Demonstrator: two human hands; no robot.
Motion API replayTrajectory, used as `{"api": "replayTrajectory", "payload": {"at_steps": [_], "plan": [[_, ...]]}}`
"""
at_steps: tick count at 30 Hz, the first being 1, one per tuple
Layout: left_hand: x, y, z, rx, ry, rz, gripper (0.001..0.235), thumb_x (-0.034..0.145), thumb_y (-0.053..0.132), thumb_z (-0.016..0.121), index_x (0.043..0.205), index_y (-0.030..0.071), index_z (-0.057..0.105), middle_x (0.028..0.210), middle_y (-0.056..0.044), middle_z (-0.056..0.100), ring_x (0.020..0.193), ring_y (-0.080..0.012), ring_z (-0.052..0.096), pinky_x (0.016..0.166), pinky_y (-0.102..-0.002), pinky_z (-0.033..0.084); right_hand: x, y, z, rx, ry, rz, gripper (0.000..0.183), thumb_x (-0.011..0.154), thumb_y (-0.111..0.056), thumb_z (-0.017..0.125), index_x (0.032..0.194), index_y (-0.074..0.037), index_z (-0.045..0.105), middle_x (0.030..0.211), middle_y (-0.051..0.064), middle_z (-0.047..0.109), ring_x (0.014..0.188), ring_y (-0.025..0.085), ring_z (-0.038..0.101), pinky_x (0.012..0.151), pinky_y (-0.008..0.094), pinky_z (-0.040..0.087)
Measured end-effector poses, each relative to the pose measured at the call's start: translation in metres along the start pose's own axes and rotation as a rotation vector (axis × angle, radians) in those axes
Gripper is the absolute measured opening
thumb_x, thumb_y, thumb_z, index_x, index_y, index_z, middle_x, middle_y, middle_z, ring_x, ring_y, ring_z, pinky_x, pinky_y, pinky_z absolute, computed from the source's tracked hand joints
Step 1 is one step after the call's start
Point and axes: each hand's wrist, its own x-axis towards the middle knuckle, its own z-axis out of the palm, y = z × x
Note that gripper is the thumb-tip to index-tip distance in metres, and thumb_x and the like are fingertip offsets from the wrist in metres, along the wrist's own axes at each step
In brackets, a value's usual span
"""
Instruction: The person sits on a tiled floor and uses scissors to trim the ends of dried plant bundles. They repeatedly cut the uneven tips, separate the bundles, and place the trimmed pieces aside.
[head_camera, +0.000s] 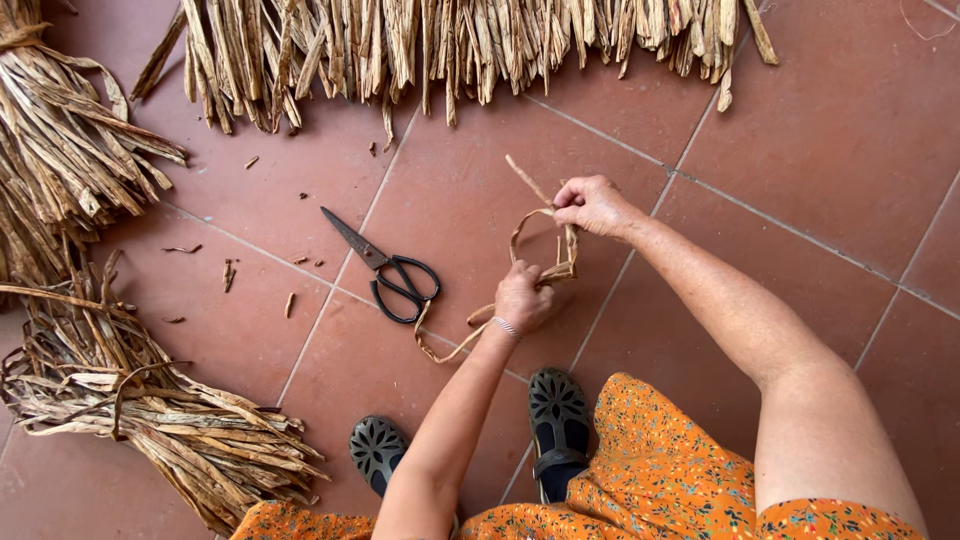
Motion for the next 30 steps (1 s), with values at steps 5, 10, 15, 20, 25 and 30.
{"api": "replayTrajectory", "payload": {"at_steps": [5,10,15,20,25,30], "plan": [[-0.013,-0.013,-0.065,-0.990,-0.104,-0.321,0.022,0.086,0.003,0.067,0.107,0.009,0.068,0.089,-0.003,0.063,0.072,-0.0091,0.053,0.064,-0.027,0.045,-0.003,-0.009,-0.017,-0.157,0.376,-0.204,0.016,0.089,-0.011,0.077,0.100,-0.003,0.068,0.085,0.005,0.071,0.076,0.013,0.066,0.068,0.030,0.056],[-0.017,-0.003,-0.108,-1.595,-0.112,-0.425,0.027,0.087,-0.003,0.063,0.111,0.009,0.057,0.091,-0.008,0.068,0.057,-0.0071,0.043,0.051,-0.022,0.035,-0.024,-0.040,0.002,0.290,0.134,-0.256,0.014,0.096,-0.012,0.062,0.107,-0.006,0.056,0.084,0.005,0.069,0.072,0.012,0.068,0.064,0.031,0.058],[-0.017,0.002,-0.113,-1.754,-0.091,-0.412,0.028,0.089,-0.004,0.062,0.112,0.013,0.057,0.092,-0.009,0.068,0.058,-0.0074,0.043,0.052,-0.022,0.036,-0.052,-0.050,0.059,0.239,-0.012,-0.336,0.022,0.093,-0.010,0.077,0.105,-0.004,0.060,0.095,0.004,0.070,0.088,0.010,0.067,0.080,0.026,0.060],[-0.015,-0.003,-0.112,-1.810,0.028,-0.399,0.023,0.091,-0.003,0.062,0.110,0.010,0.059,0.095,-0.004,0.067,0.062,-0.0085,0.046,0.056,-0.025,0.039,-0.071,-0.038,0.086,0.188,-0.190,-0.112,0.033,0.088,-0.010,0.082,0.104,-0.002,0.054,0.086,0.005,0.062,0.077,0.013,0.060,0.068,0.031,0.053],[-0.012,-0.014,-0.113,-1.803,0.092,-0.288,0.015,0.104,0.021,0.061,0.108,0.006,0.063,0.089,-0.004,0.065,0.062,-0.0097,0.051,0.056,-0.025,0.041,-0.076,-0.028,0.098,0.183,-0.210,-0.222,0.029,0.084,-0.010,0.080,0.102,-0.003,0.058,0.090,0.003,0.067,0.084,0.009,0.066,0.076,0.026,0.058],[-0.010,-0.015,-0.122,-1.492,0.316,-0.416,0.017,0.106,0.023,0.056,0.106,0.006,0.060,0.093,-0.004,0.069,0.083,-0.0122,0.067,0.071,-0.028,0.053,-0.088,-0.028,0.096,-0.039,-0.130,-0.432,0.034,0.080,-0.010,0.083,0.107,-0.004,0.062,0.101,0.005,0.062,0.089,0.011,0.064,0.076,0.027,0.056]]}}
